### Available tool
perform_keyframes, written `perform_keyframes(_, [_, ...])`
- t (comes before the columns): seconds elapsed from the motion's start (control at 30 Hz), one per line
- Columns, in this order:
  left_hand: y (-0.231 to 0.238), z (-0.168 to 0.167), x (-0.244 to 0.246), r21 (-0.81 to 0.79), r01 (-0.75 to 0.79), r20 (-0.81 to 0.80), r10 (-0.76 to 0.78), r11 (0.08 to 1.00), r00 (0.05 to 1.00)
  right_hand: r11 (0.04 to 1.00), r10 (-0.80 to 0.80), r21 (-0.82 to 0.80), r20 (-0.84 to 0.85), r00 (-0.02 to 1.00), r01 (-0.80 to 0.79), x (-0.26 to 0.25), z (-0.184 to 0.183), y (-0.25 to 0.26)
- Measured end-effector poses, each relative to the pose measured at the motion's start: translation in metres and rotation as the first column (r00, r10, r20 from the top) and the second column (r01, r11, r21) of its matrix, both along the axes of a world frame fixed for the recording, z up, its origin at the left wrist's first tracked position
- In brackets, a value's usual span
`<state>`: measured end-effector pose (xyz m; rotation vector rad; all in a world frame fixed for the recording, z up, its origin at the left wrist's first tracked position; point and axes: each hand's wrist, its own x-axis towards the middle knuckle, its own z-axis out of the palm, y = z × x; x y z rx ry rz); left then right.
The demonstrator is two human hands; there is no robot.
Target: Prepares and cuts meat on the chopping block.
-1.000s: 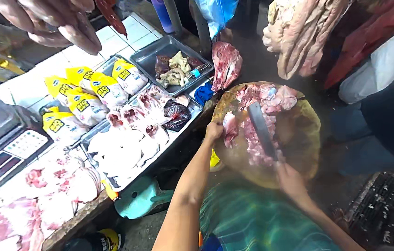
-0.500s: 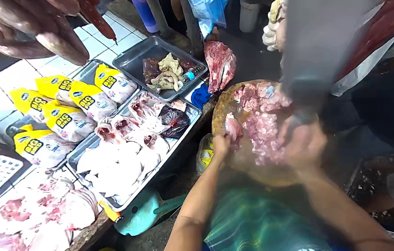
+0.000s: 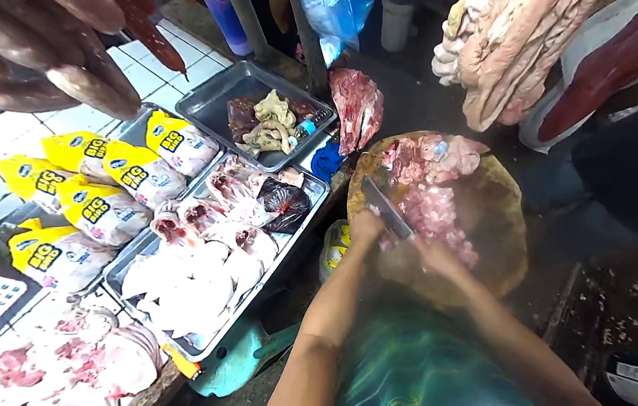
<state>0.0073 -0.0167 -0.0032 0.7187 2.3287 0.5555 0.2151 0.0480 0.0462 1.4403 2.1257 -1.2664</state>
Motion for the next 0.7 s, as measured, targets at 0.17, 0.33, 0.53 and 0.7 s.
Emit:
perform_keyframes(0.17, [-0.011, -0.006, -0.037, -0.061, 0.089, 0.036, -0.086, 0.994, 0.996, 0.988, -0.097, 0.116, -0.074, 0.993, 0.105, 0.013, 0.028, 0.012])
perform_keyframes(0.33, [-0.008, -0.002, -0.021, -0.153, -0.004, 0.039, 0.01, 0.988, 0.999, 0.958, -0.061, 0.259, -0.225, 0.972, 0.12, 0.01, 0.016, -0.013])
perform_keyframes(0.53, [-0.037, 0.013, -0.007, 0.186, -0.226, 0.198, 0.189, 0.956, 0.962, 0.96, 0.22, 0.19, -0.045, 0.975, -0.208, 0.023, -0.024, -0.014])
perform_keyframes(0.7, [-0.054, 0.052, 0.043, 0.371, -0.353, 0.259, 0.269, 0.859, 0.927, 0.951, 0.301, 0.113, -0.105, 0.948, -0.289, 0.121, -0.032, 0.001])
